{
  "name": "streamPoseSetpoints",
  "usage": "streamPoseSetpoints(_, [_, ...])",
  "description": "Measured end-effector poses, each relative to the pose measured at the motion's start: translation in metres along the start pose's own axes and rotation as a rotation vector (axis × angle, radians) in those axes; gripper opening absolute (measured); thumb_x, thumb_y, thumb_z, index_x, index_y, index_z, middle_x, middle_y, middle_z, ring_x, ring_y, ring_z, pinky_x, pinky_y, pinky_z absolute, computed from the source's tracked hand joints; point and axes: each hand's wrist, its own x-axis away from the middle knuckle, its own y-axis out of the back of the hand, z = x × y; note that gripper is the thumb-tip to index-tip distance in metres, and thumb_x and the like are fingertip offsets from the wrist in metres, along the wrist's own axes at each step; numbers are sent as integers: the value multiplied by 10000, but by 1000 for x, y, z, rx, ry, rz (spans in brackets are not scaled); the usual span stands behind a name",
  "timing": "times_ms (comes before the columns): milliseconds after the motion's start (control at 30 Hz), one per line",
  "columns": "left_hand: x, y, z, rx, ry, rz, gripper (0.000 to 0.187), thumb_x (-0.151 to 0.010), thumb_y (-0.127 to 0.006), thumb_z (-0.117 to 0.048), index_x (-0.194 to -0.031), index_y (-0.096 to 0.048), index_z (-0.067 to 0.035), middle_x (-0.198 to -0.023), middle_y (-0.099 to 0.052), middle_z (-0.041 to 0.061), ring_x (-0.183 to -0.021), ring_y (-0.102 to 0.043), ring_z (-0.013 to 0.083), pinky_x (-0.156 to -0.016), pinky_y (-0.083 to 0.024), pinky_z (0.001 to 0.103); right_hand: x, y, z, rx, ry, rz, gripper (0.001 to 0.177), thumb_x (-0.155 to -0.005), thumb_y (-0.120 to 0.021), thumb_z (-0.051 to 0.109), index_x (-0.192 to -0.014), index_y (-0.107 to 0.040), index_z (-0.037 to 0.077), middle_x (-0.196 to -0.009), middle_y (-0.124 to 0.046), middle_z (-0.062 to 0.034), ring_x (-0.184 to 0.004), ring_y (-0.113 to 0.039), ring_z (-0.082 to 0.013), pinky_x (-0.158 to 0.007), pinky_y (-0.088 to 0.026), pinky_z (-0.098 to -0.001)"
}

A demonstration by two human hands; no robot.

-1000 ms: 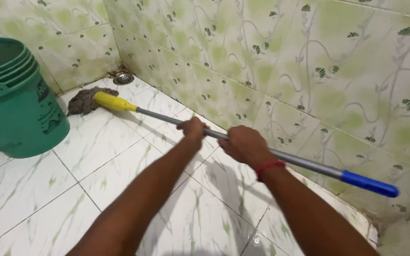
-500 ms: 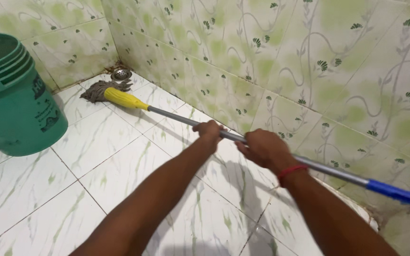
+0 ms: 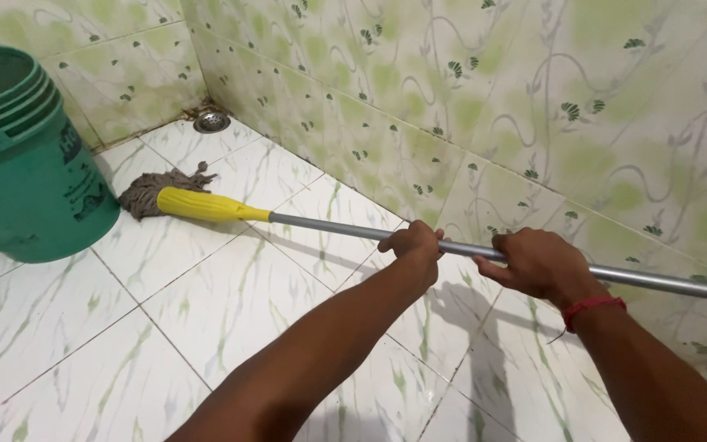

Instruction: The person uses a mop by hand to clean the tiled floor of a room, repeatedly moving the mop head across the surface and around a green bucket.

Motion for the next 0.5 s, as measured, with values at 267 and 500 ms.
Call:
streamPoseSetpoints(267, [-62,30,-47,81,-133,-121,573,-942,-489,-18,-1326,-65,28,-942,-585,252,-616,-615,239,-534,-572,350,-19,-3,67,-144,114,-119,415,-949,-535,493,-1035,-680,114,-753,-706,-146,-739,-690,-371,-719,-542,-522])
streamPoseSetpoints(500, [-77,59,-129,160,-156,-197,262,-972,-465,-78,-1084,-477,159,-716,-630,193,-501,-570,213,-402,-448,306,-35,9,129,-278,190,-188,388,-985,-524,455,-1072,-700,121,-776,-708,-163,-750,-683,-387,-703,-533,-529])
